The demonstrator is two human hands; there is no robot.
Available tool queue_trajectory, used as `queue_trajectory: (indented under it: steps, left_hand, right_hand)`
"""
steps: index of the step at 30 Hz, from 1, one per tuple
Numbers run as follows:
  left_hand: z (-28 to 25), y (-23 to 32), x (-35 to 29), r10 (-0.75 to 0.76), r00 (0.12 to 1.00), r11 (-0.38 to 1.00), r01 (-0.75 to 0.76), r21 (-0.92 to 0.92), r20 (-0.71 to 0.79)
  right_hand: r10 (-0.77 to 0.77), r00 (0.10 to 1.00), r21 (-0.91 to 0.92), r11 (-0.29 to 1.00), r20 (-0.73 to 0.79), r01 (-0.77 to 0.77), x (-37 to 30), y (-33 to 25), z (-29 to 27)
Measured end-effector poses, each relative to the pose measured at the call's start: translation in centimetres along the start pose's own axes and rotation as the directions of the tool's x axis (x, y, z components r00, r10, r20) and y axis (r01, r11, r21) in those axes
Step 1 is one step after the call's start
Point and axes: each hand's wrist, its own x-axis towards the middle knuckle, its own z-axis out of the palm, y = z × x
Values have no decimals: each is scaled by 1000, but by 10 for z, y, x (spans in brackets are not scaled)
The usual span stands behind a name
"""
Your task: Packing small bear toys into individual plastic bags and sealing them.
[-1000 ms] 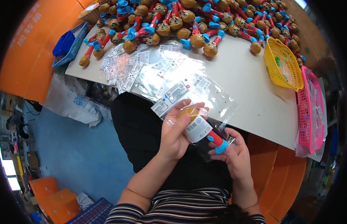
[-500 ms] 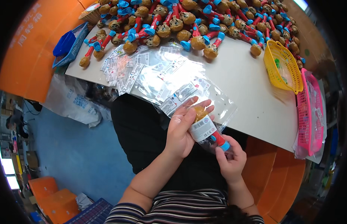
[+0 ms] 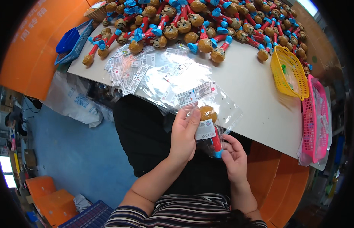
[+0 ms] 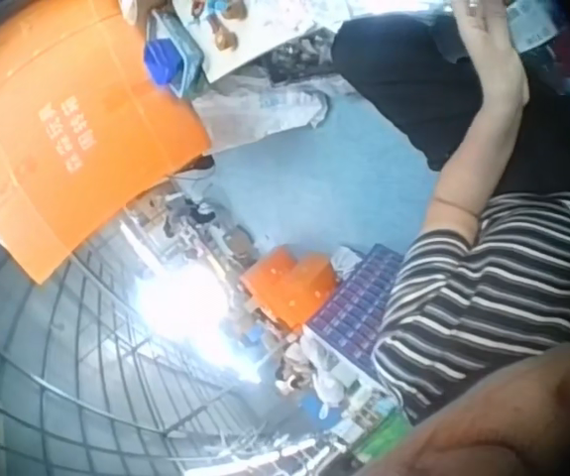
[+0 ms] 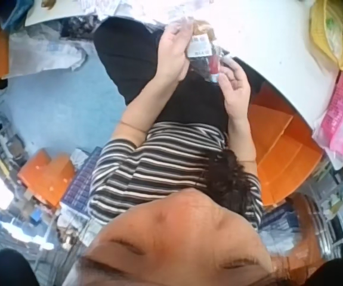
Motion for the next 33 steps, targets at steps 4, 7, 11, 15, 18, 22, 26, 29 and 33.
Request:
queue_trajectory:
  steps: [4,7,11,15,18,22,26,29,33]
  left_hand:
    - [2,6,-4,-125,990,987,131,-89,72]
    - [4,6,-3,-145,987,977,153,-151,63]
    - [9,1,-6,-63,997,994,59,-89,-43]
    - [7,2,-5,-84,996,979,85,-187,10]
    - [2,-3,-3,-46,999,992,48,-115,21]
    - [8,5,-4,-19,1000,992,17,-129,-13]
    - [5,7,1,51,998,999,-51,16,32]
    - [3,7,4,5,999,1000,-5,0,40]
    - [4,5,5,-25,1000,999,25,-29,2]
  right_hand:
    - [127,992,-100,987,-25,-129,-1,-10,-13]
    - [43,994,309,948,104,-73,-2,-22,-8]
    - [-84,996,-260,963,-29,74,-6,-11,11]
    - [15,995,-7,1000,-96,-16,-4,-9,0]
    - [-26,996,-50,998,-91,22,-4,-7,3]
    - [-287,949,-385,897,-128,219,-3,8,9]
    - [-331,942,-513,818,-53,259,1,5,9]
    - [-388,922,-564,761,-1,319,3,6,4]
    - [-306,932,-124,950,-196,286,2,4,16]
